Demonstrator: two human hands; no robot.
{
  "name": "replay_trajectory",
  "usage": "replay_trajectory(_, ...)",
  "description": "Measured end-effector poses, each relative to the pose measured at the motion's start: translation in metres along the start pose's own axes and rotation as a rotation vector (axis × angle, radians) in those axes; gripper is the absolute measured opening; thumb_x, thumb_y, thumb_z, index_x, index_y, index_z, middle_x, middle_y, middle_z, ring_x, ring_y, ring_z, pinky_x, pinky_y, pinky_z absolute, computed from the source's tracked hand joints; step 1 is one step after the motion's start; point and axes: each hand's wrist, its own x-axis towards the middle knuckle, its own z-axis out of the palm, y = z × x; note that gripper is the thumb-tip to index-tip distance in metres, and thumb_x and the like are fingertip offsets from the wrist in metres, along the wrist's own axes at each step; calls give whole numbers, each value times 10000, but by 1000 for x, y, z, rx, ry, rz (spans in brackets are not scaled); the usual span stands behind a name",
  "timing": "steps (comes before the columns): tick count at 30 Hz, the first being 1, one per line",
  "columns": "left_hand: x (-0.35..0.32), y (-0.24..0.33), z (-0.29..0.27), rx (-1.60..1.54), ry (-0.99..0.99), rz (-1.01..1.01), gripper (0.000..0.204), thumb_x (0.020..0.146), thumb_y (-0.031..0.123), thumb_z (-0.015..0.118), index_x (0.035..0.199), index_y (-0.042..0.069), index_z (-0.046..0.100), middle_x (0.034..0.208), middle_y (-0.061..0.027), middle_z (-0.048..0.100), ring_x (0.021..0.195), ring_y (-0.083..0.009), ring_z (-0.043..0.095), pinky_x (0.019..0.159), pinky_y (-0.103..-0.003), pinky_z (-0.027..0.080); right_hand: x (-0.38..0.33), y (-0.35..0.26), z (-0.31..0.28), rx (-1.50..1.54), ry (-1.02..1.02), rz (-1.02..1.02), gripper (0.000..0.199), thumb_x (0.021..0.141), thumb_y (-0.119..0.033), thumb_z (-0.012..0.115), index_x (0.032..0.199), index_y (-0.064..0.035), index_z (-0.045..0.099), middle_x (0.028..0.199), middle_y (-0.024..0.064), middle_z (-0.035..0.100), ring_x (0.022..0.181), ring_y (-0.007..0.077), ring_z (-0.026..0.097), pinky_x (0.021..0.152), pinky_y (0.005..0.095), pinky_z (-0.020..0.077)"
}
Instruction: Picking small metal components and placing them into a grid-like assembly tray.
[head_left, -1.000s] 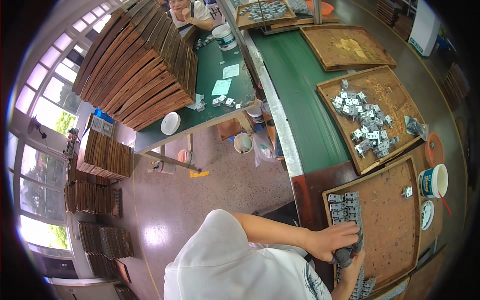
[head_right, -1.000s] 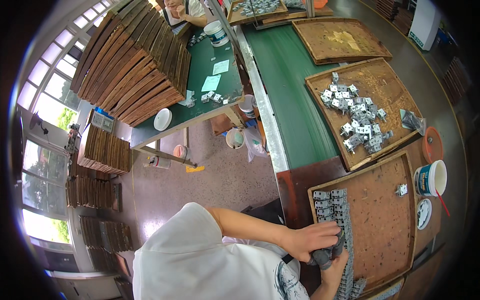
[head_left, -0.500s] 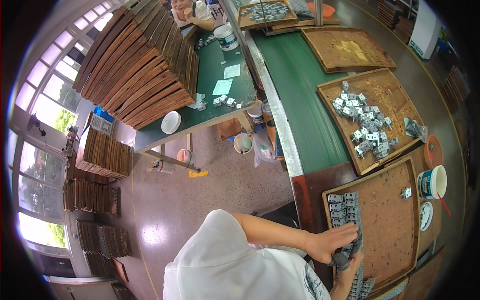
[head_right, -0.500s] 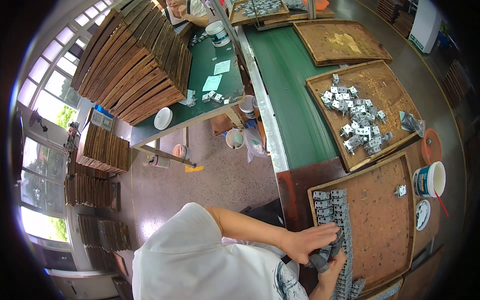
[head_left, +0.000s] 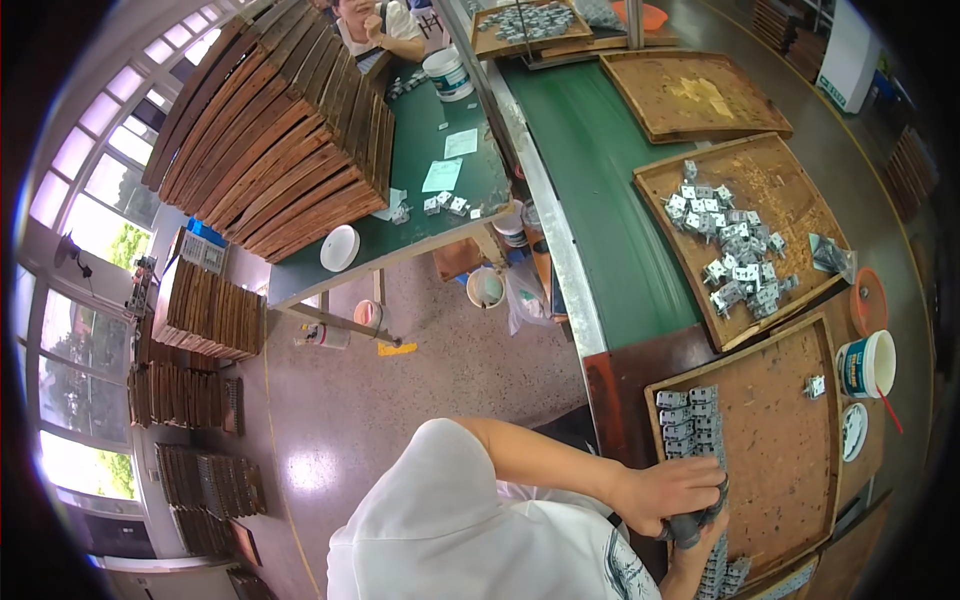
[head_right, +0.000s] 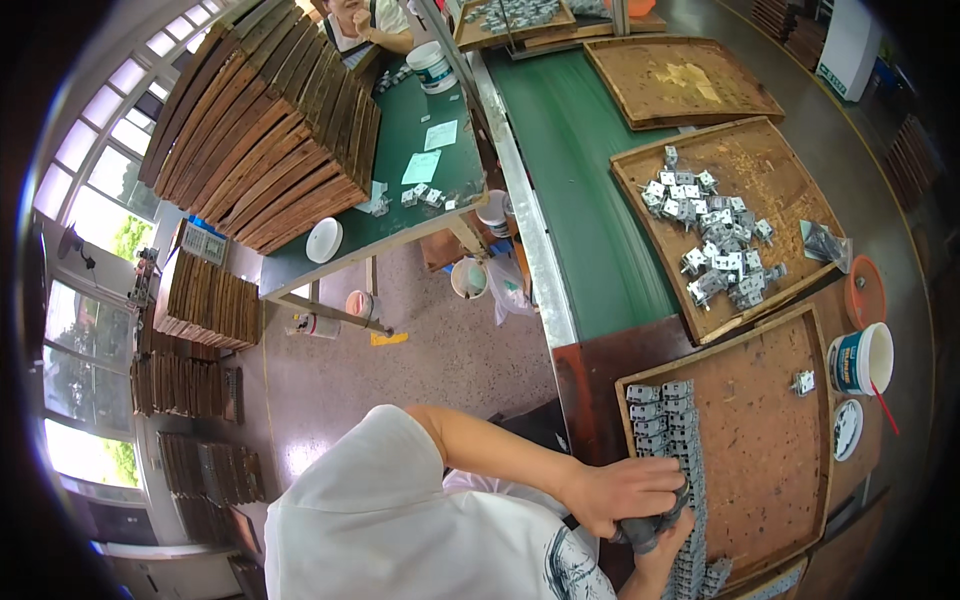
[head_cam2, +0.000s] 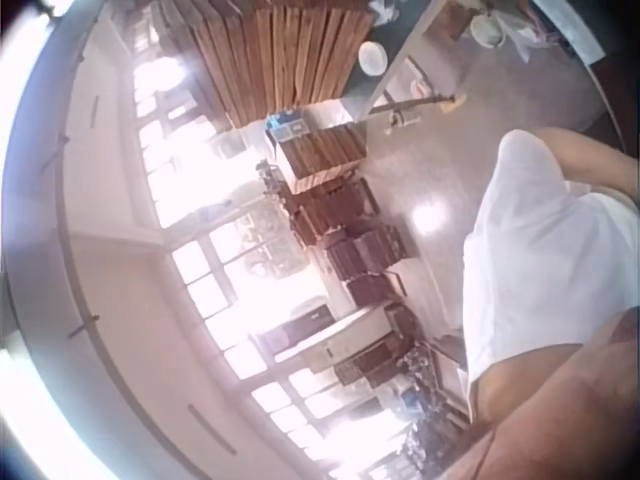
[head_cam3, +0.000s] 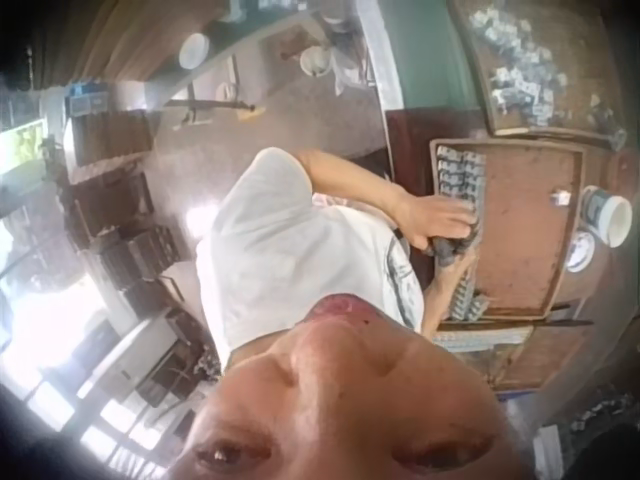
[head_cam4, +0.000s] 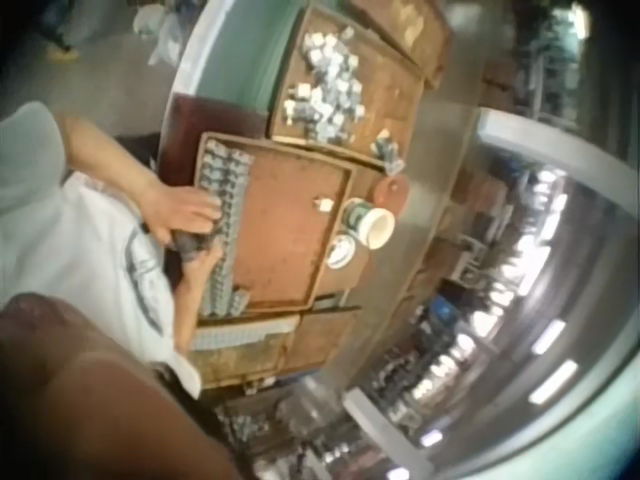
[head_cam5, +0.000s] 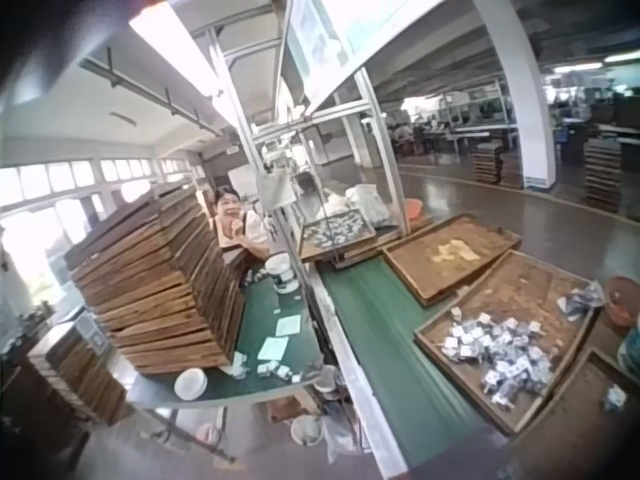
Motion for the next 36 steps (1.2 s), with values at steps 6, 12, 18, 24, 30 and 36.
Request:
replay_trajectory(6,1,0,-1,34,4,30,455,536,135,707,890,-21,467,905,-200,417,815,-396,431,674,-450,396,-7,11,0,155,-1,27,456,707,-308,775,996,-1,602,917,44,624,802,119,582,703,289,477)
replay_trajectory(12,-13,-3,1,22,-43,-87,466,563,135,720,923,-26,472,942,-210,430,880,-420,449,722,-463,429,-11,34,-22,196,-186,271,759,716,-353,830,1266,-27,422,1184,66,517,1041,173,550,875,332,473)
replay_trajectory(18,-20,-3,5,-28,-76,-153,514,553,111,740,963,-34,465,992,-219,430,950,-433,440,780,-467,428,-14,15,-2,232,-82,218,537,680,-343,843,1007,5,599,925,26,636,824,110,594,701,274,484)
replay_trajectory(24,-19,-2,10,-127,-131,-206,565,532,89,748,996,-48,455,1056,-243,432,993,-454,434,848,-492,415,-14,7,-3,187,-98,180,581,646,-386,871,973,12,601,897,17,640,783,100,584,671,271,475)
replay_trajectory(30,-17,-1,7,-97,-104,-97,548,508,84,714,973,-39,451,1020,-232,422,942,-428,437,773,-466,428,-18,1,0,157,-45,184,482,672,-338,838,909,20,618,843,21,647,754,85,568,651,269,470)
replay_trajectory(36,-6,6,1,-91,-100,-15,479,509,110,696,903,-11,452,914,-188,410,833,-386,439,648,-441,416,-19,-6,-2,124,-37,145,389,686,-268,796,882,24,629,814,20,646,733,75,558,646,268,471)
